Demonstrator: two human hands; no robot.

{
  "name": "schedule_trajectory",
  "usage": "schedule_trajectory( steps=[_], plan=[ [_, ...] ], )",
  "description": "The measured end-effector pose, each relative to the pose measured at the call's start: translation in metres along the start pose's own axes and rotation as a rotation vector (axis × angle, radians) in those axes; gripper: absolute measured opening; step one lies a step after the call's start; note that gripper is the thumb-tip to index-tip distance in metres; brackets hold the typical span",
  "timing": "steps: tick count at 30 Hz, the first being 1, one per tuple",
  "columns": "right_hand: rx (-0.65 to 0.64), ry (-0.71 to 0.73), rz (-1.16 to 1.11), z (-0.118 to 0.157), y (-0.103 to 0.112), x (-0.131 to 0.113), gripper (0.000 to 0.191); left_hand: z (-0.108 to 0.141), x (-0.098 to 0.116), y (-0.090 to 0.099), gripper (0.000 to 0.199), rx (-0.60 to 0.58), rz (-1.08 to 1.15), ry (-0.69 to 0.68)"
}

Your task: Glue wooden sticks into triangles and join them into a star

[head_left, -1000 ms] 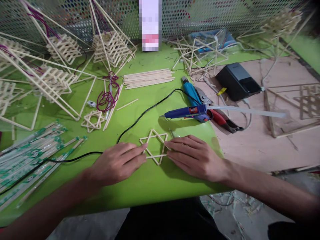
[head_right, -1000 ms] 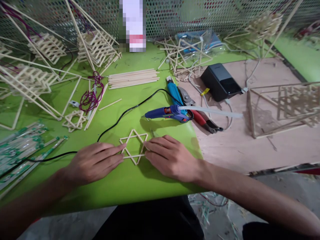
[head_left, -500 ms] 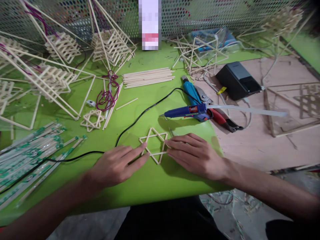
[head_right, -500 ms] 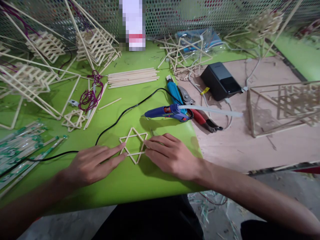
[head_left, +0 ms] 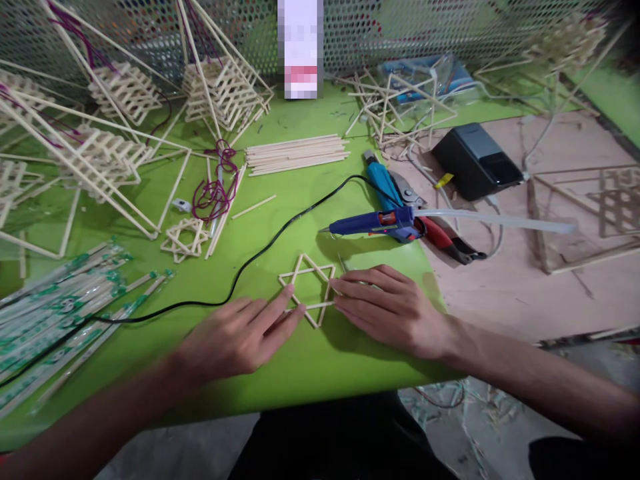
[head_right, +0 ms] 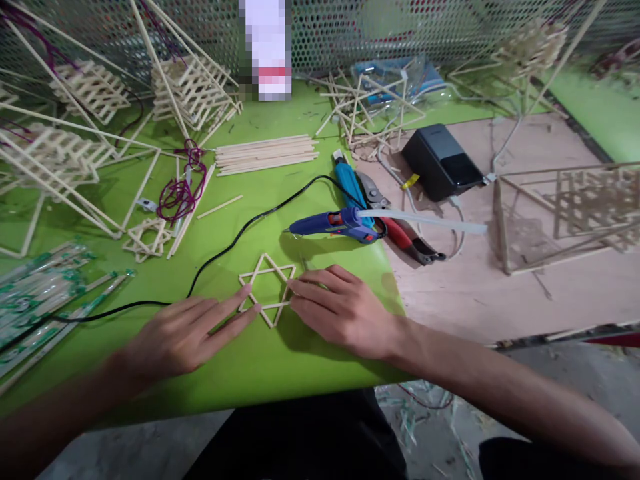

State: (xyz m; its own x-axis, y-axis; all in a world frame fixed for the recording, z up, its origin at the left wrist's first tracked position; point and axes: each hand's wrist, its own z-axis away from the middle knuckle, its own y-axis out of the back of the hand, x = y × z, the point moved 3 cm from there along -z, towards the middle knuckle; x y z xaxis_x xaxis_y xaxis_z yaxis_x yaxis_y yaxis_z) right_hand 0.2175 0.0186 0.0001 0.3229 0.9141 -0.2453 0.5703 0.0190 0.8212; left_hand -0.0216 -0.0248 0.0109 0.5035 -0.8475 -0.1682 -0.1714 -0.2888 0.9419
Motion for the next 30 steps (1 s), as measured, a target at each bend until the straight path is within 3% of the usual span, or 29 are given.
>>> schedule_trajectory(
  steps=[16, 30],
  plan=[
    [-0.016, -0.010, -0.024, 0.0024, 0.0007, 0.0022, 0.018, 0.0047, -0.0031, -0.0053, 0.011, 0.048, 0.188, 0.130],
    [-0.013, 0.004, -0.038, -0.0004, 0.0036, 0.0025, 0.016, 0.0037, -0.0043, -0.0015, 0.011, 0.060, 0.199, 0.113]
  ],
)
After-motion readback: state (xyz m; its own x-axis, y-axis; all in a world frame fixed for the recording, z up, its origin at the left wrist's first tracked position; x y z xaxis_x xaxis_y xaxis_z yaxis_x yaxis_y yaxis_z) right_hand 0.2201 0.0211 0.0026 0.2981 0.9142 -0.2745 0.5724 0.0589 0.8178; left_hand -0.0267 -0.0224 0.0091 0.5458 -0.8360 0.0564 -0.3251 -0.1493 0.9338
